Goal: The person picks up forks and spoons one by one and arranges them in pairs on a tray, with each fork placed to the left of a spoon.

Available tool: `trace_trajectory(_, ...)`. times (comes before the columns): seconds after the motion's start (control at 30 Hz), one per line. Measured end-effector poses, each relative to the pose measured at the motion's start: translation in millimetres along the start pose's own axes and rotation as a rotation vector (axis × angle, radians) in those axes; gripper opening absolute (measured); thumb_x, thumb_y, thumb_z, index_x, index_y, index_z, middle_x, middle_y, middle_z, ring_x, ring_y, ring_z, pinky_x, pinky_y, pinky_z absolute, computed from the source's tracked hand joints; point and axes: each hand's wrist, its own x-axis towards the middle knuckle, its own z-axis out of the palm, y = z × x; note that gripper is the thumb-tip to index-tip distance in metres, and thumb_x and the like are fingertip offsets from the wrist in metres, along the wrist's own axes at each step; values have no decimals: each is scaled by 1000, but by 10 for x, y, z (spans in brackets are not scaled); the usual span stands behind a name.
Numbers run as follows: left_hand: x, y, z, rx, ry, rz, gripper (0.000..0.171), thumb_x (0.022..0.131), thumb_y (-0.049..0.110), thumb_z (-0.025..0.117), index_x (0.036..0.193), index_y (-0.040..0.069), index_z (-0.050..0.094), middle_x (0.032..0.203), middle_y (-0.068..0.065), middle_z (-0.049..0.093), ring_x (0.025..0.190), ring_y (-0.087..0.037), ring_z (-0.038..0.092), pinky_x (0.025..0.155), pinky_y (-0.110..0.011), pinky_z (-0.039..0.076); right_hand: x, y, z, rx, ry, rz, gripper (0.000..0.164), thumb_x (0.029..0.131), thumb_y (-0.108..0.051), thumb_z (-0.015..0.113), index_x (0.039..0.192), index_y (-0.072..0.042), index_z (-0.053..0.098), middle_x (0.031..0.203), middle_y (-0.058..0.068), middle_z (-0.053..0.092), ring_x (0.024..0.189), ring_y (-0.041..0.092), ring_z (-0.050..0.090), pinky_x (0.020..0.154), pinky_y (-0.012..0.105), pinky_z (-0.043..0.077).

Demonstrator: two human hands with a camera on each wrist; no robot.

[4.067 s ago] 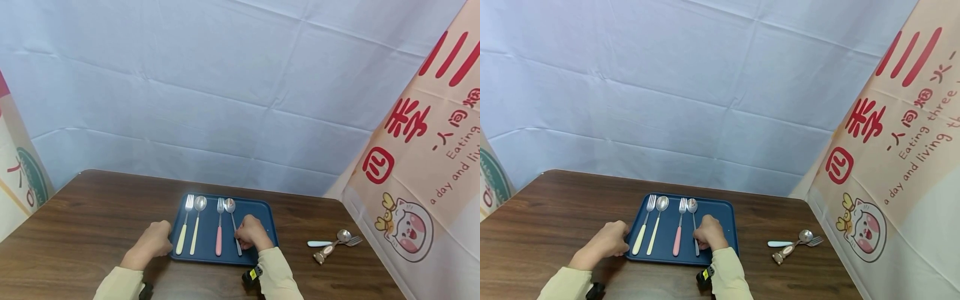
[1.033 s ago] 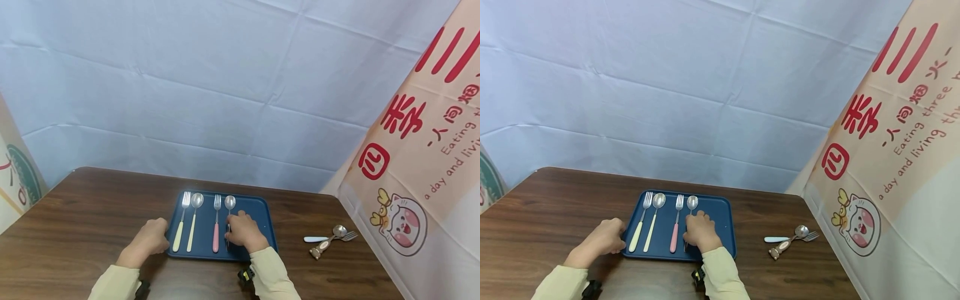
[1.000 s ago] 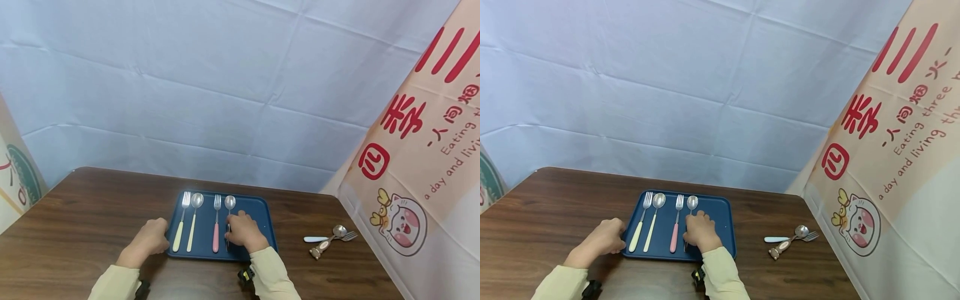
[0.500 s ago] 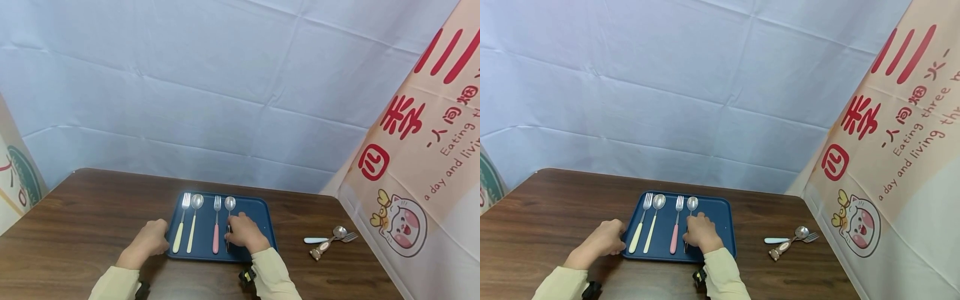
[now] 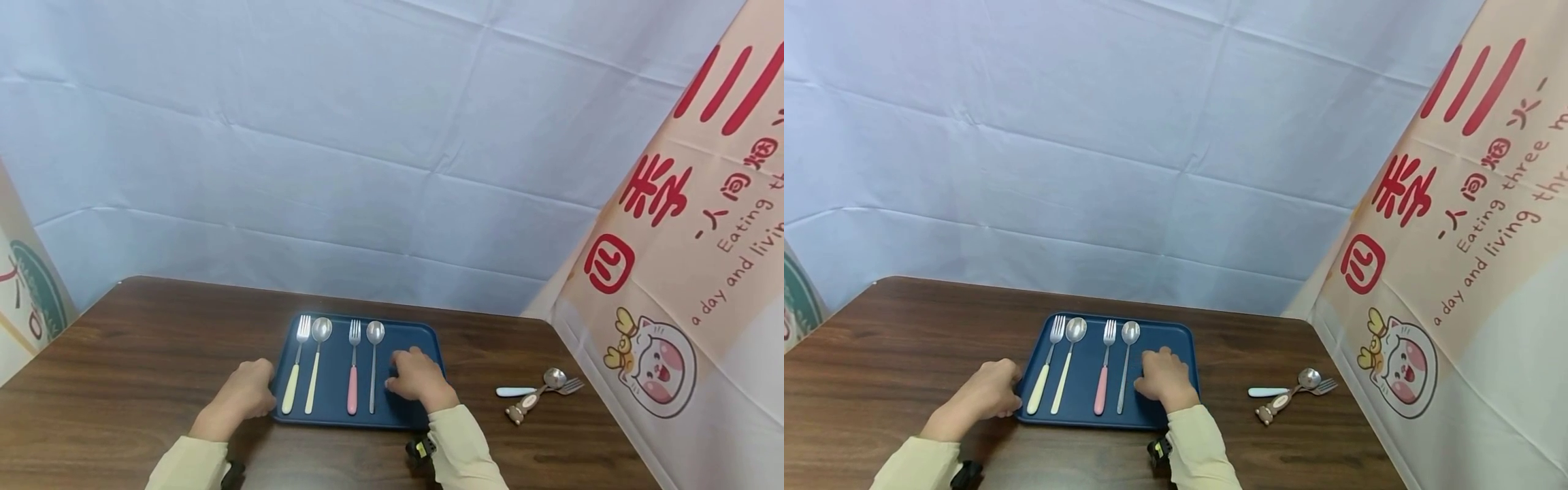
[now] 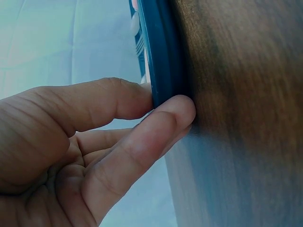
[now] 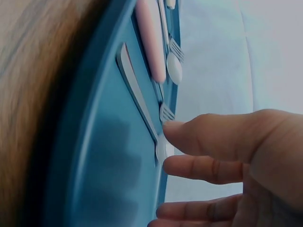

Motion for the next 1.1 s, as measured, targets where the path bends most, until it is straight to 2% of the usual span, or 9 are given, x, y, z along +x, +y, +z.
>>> trace_trajectory(0.43,1,-11,1,5,3,6,13,68,-8,62,68,0,52,59,-8,50,49,-18,49,45,-28,39,-121,288,-119,42,29,76,40,82,-20,70,115,0,61,108,16,57,97,31,54,75,47,47)
trace_trajectory(0.7,-6,-4,-2,9,5,9,14,69,-8,62,68,1,51,59,-8,49,49,-18,48,45,-28,38,-161,445,-146,35,16,136,38,83,-20,69,115,-1,60,109,18,56,94,32,55,73,48,46)
trace_trajectory(0.9,-3,-1,-6,6,2,13,15,69,-7,62,67,1,51,59,-8,49,49,-18,48,45,-28,38,-190,587,-164,40,39,165,37,83,-19,68,112,1,61,107,17,58,93,32,56,72,47,47)
trace_trajectory(1.1,-9,-9,-7,3,3,11,15,69,-8,62,66,2,51,59,-8,49,49,-18,48,45,-27,38,-220,714,-190,39,34,198,36,82,-19,68,109,3,60,98,16,58,86,29,55,70,47,46)
